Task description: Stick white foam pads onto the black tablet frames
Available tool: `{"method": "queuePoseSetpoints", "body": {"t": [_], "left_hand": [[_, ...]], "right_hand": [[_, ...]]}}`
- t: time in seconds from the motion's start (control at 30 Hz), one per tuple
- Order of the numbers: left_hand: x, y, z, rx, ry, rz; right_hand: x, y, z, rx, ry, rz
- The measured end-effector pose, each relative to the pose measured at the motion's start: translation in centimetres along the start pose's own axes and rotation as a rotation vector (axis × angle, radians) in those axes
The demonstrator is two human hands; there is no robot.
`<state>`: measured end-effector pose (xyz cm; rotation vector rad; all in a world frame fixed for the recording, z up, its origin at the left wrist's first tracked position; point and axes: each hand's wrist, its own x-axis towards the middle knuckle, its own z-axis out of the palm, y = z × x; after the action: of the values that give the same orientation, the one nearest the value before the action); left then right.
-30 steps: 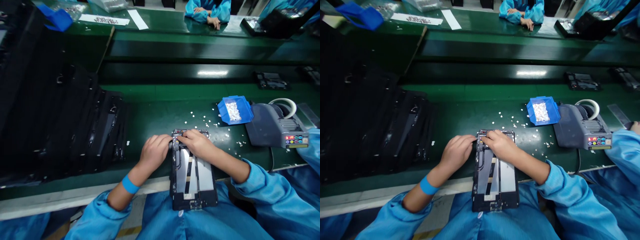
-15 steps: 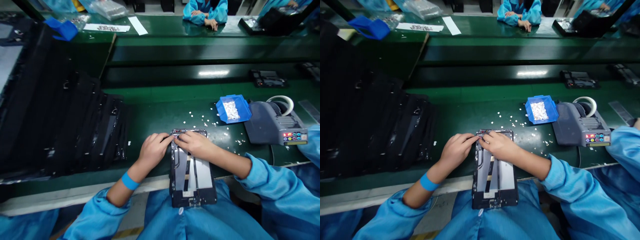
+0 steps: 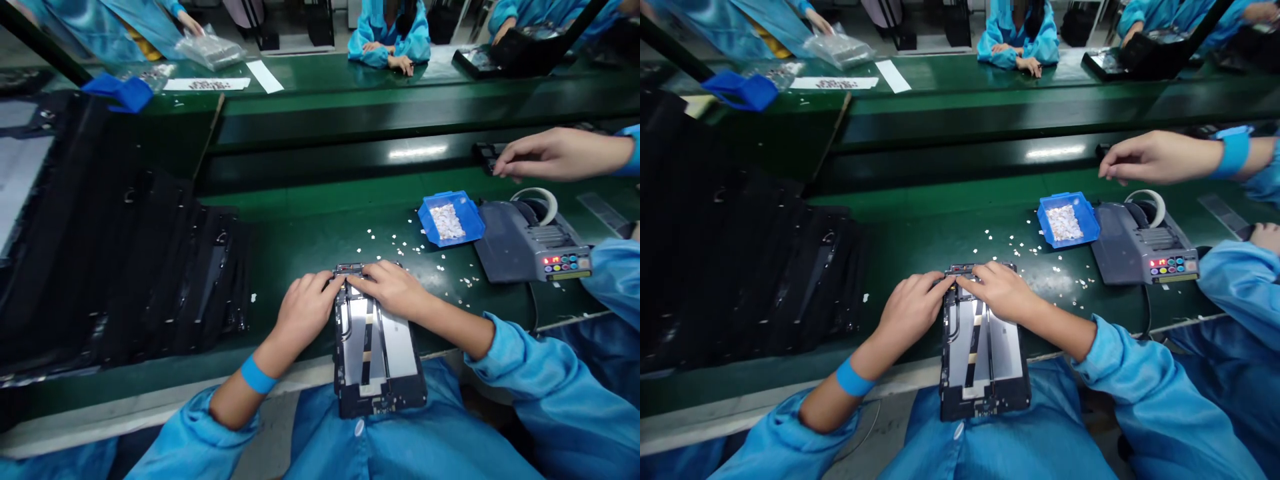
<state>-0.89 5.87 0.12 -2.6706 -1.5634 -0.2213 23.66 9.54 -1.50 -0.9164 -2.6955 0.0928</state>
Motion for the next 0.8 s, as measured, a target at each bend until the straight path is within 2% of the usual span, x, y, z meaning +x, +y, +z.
{"method": "queuePoseSetpoints", "body": {"t": [0.17, 0.27, 0.33, 0.4, 0.47, 0.53, 0.6, 0.67, 0.8], "left_hand": [[0.6, 0.4, -0.4, 0.015, -0.061, -0.033], [0.4, 0.2, -0.2, 0.041, -0.07, -0.015], [0.2, 0.0, 0.1, 0.046, -0.045, 0.004], [0.1, -0.4, 0.6, 0.04, -0.002, 0.018], [0.2, -1.0, 1.2, 0.029, 0.029, 0.029], [0.6, -1.5, 1.5, 0.007, 0.047, 0.043], [1.1, -1.8, 1.4, -0.015, 0.06, 0.06], [1.4, -1.9, 1.1, -0.025, 0.068, 0.069], [1.7, -1.9, 0.6, -0.039, 0.059, 0.073]], "right_hand": [[1.2, 0.1, -0.2, 0.006, -0.054, 0.015], [0.5, 0.1, -0.9, 0.154, 0.025, 0.08], [-1.3, 0.1, -1.8, 0.292, 0.167, 0.187], [-4.4, 0.1, -2.5, 0.42, 0.384, 0.419], [-8.4, 0.6, -3.0, 0.543, 0.69, 0.765], [-12.7, 1.7, -3.5, 0.716, 1.071, 1.104], [-16.5, 3.3, -4.2, 0.948, 1.394, 1.335], [-19.1, 5.2, -5.0, 1.146, 1.524, 1.454], [-20.4, 8.6, -6.2, 1.301, 1.472, 1.493]]}}
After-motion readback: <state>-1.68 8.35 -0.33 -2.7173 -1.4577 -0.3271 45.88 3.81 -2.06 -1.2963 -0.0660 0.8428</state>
